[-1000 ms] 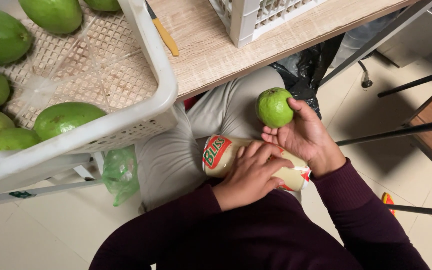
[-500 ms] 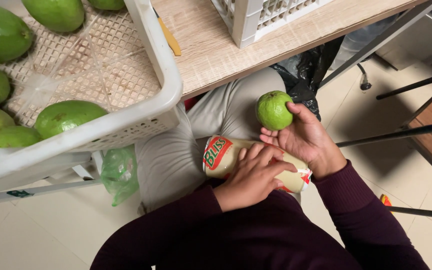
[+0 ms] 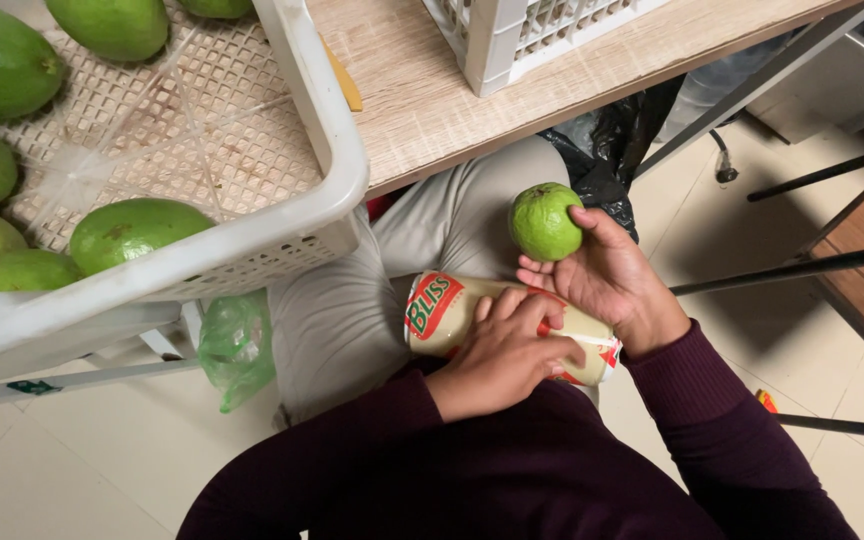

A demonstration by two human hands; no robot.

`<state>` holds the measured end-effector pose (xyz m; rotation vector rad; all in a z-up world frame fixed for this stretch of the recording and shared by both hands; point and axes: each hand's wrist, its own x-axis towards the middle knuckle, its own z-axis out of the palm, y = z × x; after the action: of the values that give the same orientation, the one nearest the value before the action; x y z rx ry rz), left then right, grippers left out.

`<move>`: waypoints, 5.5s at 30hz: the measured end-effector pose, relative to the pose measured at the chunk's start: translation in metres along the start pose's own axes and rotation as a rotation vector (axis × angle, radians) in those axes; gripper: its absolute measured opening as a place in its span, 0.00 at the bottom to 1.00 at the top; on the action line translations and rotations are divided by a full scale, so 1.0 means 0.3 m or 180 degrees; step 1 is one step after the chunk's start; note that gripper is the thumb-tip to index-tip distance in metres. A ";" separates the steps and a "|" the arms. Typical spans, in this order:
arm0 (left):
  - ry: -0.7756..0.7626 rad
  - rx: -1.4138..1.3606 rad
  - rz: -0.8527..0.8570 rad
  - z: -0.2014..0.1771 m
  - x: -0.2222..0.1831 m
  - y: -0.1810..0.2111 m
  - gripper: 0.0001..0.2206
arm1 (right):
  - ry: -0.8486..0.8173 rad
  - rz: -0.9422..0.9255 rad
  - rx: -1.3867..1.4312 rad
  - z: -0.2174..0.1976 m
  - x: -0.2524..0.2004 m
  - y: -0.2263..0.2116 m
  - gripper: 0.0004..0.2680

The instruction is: Wrapping individual guavas in plastic film and placing them into a storage crate.

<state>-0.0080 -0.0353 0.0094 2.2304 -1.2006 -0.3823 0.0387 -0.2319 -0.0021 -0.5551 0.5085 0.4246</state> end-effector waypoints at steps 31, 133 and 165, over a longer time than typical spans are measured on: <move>-0.0304 -0.0079 -0.0063 -0.050 0.038 0.056 0.32 | -0.0009 0.0136 -0.0039 -0.042 0.018 -0.009 0.21; -0.0321 0.1748 0.1067 -0.018 0.008 -0.027 0.02 | -0.0139 -0.0758 -0.1598 0.066 -0.082 0.020 0.21; 0.1841 0.1443 0.1162 -0.234 0.046 0.169 0.04 | -0.1108 -0.1516 -0.4026 -0.053 -0.198 -0.010 0.26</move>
<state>0.0005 -0.0442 0.0963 2.1697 -1.4057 0.6964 -0.0122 -0.2578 0.0205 -1.7356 -0.3112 0.3332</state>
